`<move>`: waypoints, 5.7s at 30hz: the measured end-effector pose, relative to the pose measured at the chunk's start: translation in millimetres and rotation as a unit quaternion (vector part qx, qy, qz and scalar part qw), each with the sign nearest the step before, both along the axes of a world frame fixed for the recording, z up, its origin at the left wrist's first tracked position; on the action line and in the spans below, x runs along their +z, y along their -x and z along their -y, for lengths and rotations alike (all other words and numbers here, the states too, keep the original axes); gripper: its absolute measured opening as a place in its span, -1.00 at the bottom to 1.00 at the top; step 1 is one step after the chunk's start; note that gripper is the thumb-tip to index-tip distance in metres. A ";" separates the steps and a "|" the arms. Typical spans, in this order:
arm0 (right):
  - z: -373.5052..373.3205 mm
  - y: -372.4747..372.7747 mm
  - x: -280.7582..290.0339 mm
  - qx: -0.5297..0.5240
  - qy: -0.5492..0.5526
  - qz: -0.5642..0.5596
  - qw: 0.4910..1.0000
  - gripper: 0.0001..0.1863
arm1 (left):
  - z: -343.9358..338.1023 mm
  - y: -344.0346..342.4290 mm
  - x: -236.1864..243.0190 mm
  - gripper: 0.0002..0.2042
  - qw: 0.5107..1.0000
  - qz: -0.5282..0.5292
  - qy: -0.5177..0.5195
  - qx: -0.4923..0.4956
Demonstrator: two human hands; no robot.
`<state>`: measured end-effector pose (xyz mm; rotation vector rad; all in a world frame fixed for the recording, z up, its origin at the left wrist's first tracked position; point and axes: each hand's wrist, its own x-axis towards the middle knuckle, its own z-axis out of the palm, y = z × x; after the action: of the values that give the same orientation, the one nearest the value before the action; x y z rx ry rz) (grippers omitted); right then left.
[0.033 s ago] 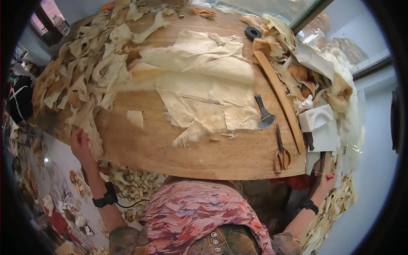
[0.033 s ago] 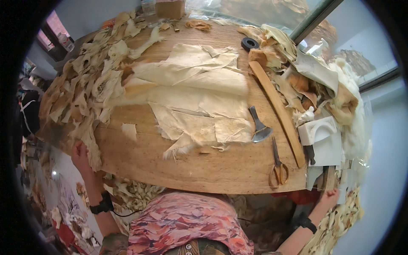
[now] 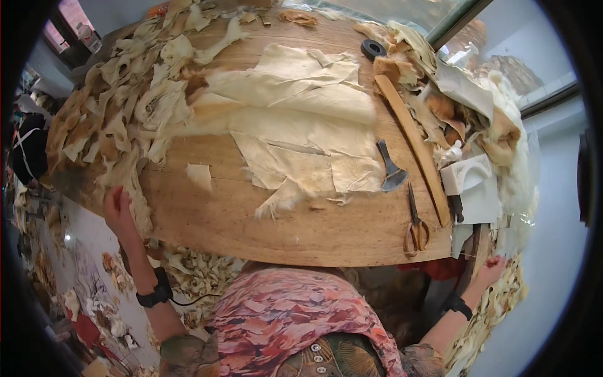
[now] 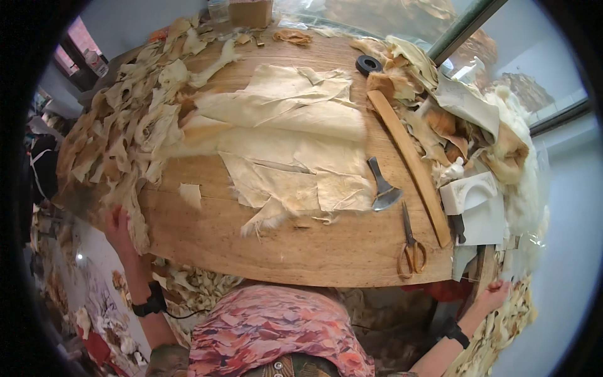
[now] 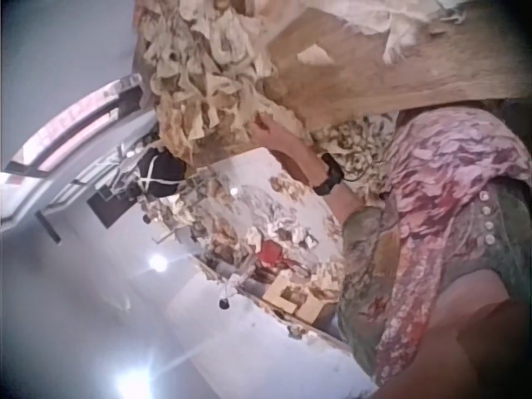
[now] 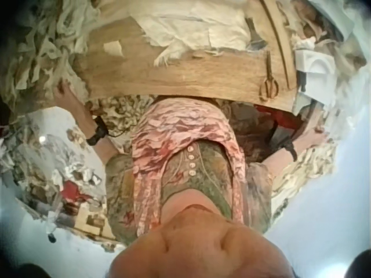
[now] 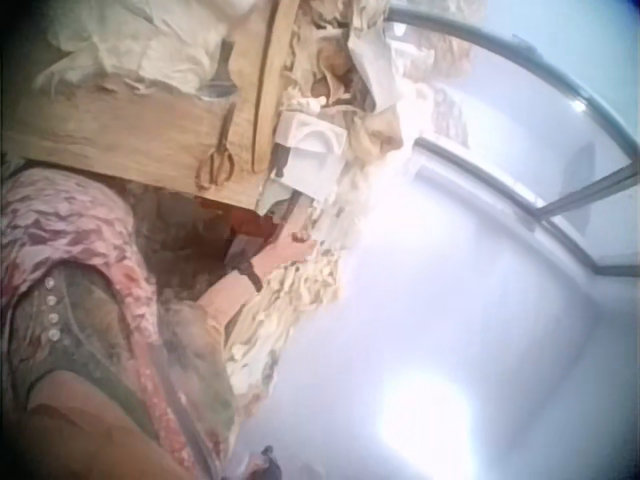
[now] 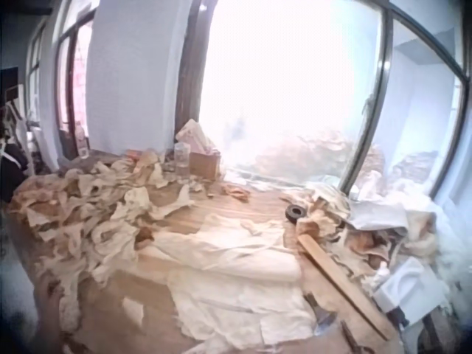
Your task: The recorder is cutting leather pieces from a hide and then manually sewing them together with a needle and thread.
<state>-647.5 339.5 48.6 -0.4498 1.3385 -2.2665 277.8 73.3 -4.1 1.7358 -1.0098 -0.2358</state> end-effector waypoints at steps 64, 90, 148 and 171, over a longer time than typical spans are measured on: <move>315.1 -457.2 -48.0 0.472 -0.285 -0.496 0.671 -0.90 | 67.9 275.8 -31.8 -0.93 0.841 0.138 -0.050 -0.521; 322.2 -469.6 -46.0 0.487 -0.232 -0.644 0.543 -0.59 | 70.6 273.5 -33.9 -0.91 0.843 0.117 -0.060 -0.522; 285.7 -437.4 -19.9 0.361 -0.222 -0.662 0.619 -0.83 | 4.7 280.4 3.1 -0.73 0.825 0.341 -0.038 -0.449; 235.7 -412.0 66.3 0.757 -0.205 -0.239 0.573 -0.90 | 3.2 283.8 -5.0 -0.69 0.828 0.371 -0.051 -0.418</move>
<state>-235.5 103.8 114.9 -1.3771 0.8544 -0.3537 -6.0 70.1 -9.1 1.3635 -2.3605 -0.1551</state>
